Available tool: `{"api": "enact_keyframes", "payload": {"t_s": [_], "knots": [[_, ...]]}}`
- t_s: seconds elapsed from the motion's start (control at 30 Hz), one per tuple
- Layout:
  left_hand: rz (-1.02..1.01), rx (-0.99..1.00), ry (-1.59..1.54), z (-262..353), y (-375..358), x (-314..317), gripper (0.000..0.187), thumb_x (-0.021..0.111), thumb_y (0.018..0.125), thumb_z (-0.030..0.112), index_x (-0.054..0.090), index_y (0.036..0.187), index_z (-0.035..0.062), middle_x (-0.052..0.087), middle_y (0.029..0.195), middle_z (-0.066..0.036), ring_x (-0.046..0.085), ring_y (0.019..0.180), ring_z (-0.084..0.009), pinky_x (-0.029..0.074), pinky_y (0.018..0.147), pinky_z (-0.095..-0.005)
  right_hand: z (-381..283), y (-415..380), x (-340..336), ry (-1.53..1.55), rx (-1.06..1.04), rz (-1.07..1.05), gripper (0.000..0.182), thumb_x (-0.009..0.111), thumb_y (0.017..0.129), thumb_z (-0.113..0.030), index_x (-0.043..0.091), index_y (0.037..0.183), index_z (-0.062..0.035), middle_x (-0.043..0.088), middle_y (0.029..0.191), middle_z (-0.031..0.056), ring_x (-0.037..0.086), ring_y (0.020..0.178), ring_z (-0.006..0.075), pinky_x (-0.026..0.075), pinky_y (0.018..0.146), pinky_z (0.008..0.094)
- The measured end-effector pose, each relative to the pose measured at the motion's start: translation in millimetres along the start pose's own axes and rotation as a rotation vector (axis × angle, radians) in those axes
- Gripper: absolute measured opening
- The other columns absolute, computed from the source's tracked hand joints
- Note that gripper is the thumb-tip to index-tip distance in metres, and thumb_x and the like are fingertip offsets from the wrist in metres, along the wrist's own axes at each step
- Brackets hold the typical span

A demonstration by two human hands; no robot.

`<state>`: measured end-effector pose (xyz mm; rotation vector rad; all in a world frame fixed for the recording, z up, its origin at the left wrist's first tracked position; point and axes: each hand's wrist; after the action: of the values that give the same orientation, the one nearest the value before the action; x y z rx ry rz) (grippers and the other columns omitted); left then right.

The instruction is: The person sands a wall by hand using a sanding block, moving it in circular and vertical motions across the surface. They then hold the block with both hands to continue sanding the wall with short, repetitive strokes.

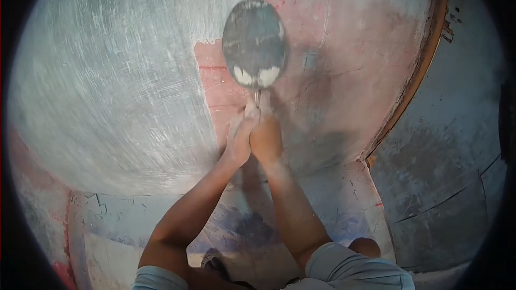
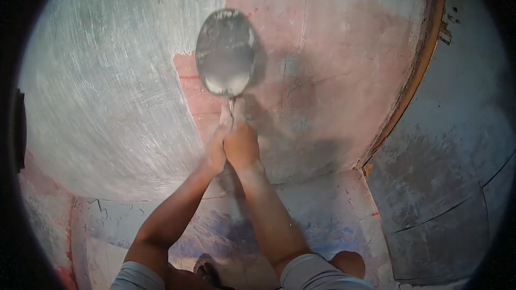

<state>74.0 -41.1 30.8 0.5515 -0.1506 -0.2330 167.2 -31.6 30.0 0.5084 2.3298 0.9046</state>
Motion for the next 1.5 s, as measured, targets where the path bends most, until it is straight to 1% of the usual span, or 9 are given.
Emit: {"api": "enact_keyframes", "payload": {"t_s": [0.13,0.3,0.37,0.87,0.9,1.03,1.1,1.27,1.5], "knots": [[-0.024,-0.130,-0.107,-40,-46,-4,0.035,0.047,0.111,0.030,0.060,0.108,-0.0020,0.057,0.097,0.000,0.054,0.094,-0.0094,0.047,0.084,-0.0286,16,-47,15,-0.005,0.038,-0.083,0.038,0.056,0.105,-0.018,0.047,0.137,-0.0002,0.067,0.110,0.0360,0.063,0.100,0.0581,0.051,0.084,0.0639],[0.050,0.089,-0.025,-1,-17,15,0.035,0.048,0.110,0.031,0.060,0.106,-0.0012,0.056,0.096,0.001,0.053,0.093,-0.0084,0.046,0.082,-0.0284,-15,-10,-15,0.169,0.259,-0.090,0.040,0.053,0.107,-0.025,0.047,0.135,0.0019,0.067,0.106,0.0380,0.062,0.102,0.0589,0.050,0.087,0.0633],[0.008,-0.108,-0.089,12,8,11,0.035,0.050,0.109,0.031,0.061,0.102,-0.0007,0.056,0.092,0.001,0.053,0.092,-0.0094,0.045,0.081,-0.0296,-12,13,-15,0.113,0.122,-0.020,0.039,0.051,0.108,-0.027,0.049,0.133,0.0022,0.067,0.103,0.0380,0.062,0.102,0.0590,0.050,0.086,0.0632],[-0.049,-0.100,-0.069,-8,-5,17,0.033,0.048,0.110,0.029,0.061,0.108,-0.0010,0.059,0.099,0.000,0.053,0.096,-0.0092,0.045,0.082,-0.0279,7,-8,-13,0.099,0.125,-0.006,0.039,0.054,0.108,-0.026,0.051,0.134,0.0029,0.067,0.102,0.0379,0.061,0.101,0.0596,0.048,0.080,0.0640],[-0.030,-0.032,-0.052,2,7,20,0.033,0.049,0.110,0.029,0.061,0.107,-0.0010,0.059,0.098,0.000,0.053,0.095,-0.0094,0.045,0.082,-0.0286,-3,7,-22,0.027,0.046,-0.032,0.022,0.045,0.109,-0.018,0.058,0.111,-0.0001,0.058,0.119,0.0290,0.059,0.104,0.0549,0.049,0.080,0.0585],[-0.063,-0.015,-0.041,-13,8,11,0.032,0.049,0.109,0.030,0.059,0.104,0.0000,0.056,0.096,0.001,0.051,0.094,-0.0093,0.045,0.082,-0.0295,-6,7,-16,0.203,0.212,-0.010,0.024,0.046,0.108,-0.018,0.058,0.115,0.0014,0.057,0.127,0.0284,0.061,0.105,0.0541,0.050,0.083,0.0582],[-0.082,-0.023,-0.016,-34,-10,4,0.031,0.048,0.109,0.029,0.058,0.103,0.0001,0.055,0.095,0.001,0.051,0.093,-0.0092,0.044,0.082,-0.0292,20,-21,5,0.205,0.046,0.102,0.036,0.053,0.109,-0.027,0.051,0.131,0.0009,0.067,0.105,0.0367,0.061,0.100,0.0600,0.048,0.079,0.0629],[-0.067,-0.143,-0.148,-45,-41,11,0.031,0.047,0.110,0.029,0.056,0.100,0.0007,0.052,0.092,0.003,0.049,0.091,-0.0085,0.043,0.079,-0.0291,19,-49,-3,0.227,0.289,-0.040,0.028,0.046,0.109,-0.020,0.057,0.127,-0.0003,0.060,0.126,0.0314,0.063,0.104,0.0529,0.051,0.086,0.0588],[-0.037,-0.053,-0.168,-8,17,21,0.034,0.050,0.110,0.031,0.059,0.100,-0.0006,0.055,0.091,0.002,0.051,0.089,-0.0091,0.045,0.078,-0.0282,4,8,-17,0.116,0.101,0.041,0.047,0.051,0.109,-0.028,0.050,0.141,0.0063,0.068,0.097,0.0371,0.064,0.094,0.0584,0.052,0.079,0.0613]]}}
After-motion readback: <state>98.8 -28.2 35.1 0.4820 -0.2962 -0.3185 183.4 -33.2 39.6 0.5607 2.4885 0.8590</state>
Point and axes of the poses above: each hand's wrist, its own y-axis towards the middle knuckle, its own x-axis out of the palm, z = x × y
